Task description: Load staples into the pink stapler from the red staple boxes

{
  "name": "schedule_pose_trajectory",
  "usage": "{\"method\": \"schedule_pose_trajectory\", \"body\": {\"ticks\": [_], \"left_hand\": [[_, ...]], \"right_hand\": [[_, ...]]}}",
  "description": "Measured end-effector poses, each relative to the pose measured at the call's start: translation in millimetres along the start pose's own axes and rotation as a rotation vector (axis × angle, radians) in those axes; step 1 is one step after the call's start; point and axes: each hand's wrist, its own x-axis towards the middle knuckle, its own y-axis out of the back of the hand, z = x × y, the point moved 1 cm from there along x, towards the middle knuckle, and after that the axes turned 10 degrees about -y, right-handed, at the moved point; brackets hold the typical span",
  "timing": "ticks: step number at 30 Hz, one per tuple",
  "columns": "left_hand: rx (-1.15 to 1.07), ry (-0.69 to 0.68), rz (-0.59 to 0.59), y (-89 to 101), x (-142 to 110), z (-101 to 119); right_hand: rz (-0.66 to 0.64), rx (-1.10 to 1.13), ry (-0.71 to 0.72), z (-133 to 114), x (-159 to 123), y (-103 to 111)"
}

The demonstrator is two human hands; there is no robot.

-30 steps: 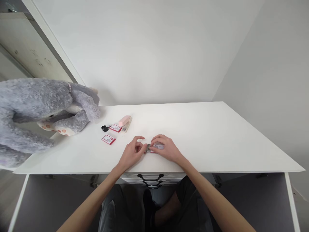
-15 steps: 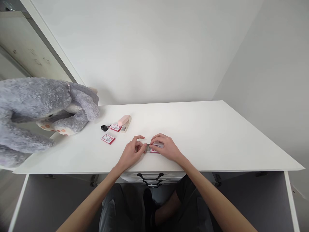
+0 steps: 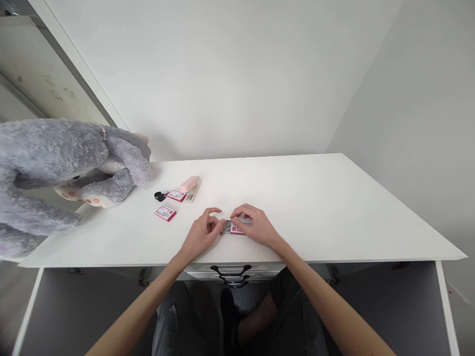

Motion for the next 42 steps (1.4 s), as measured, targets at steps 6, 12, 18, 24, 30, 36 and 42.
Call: {"method": "schedule_pose_trajectory", "body": {"ticks": [6, 12, 18, 24, 30, 36, 42], "left_hand": [[-0.007, -0.057, -0.033, 0.1, 1, -1], [0.023, -0.063, -0.023, -3.0, 0, -4], [0.036, -0.070, -0.036, -4.0, 2, -2], [0.020, -0.082, -0.045, -5.0, 3, -2], [-0.040, -0.142, -0.113, -4.7, 3, 2], [-0.128, -0.152, -0.151, -3.4, 0, 6], [0.019, -0.197, -0.077, -5.5, 1, 2]], "right_hand": [[-0.027, -0.064, 0.002, 4, 2, -2], [-0.066, -0.086, 0.005, 5, 1, -2], [-0.097, -0.157, 0.054, 4, 2, -3], [-0.122, -0.198, 0.089, 5, 2, -4], [-0.146, -0.223, 0.114, 7, 3, -5], [-0.149, -0.150, 0.062, 7, 2, -4], [-0.070, 0.065, -0.075, 8, 3, 0]]}}
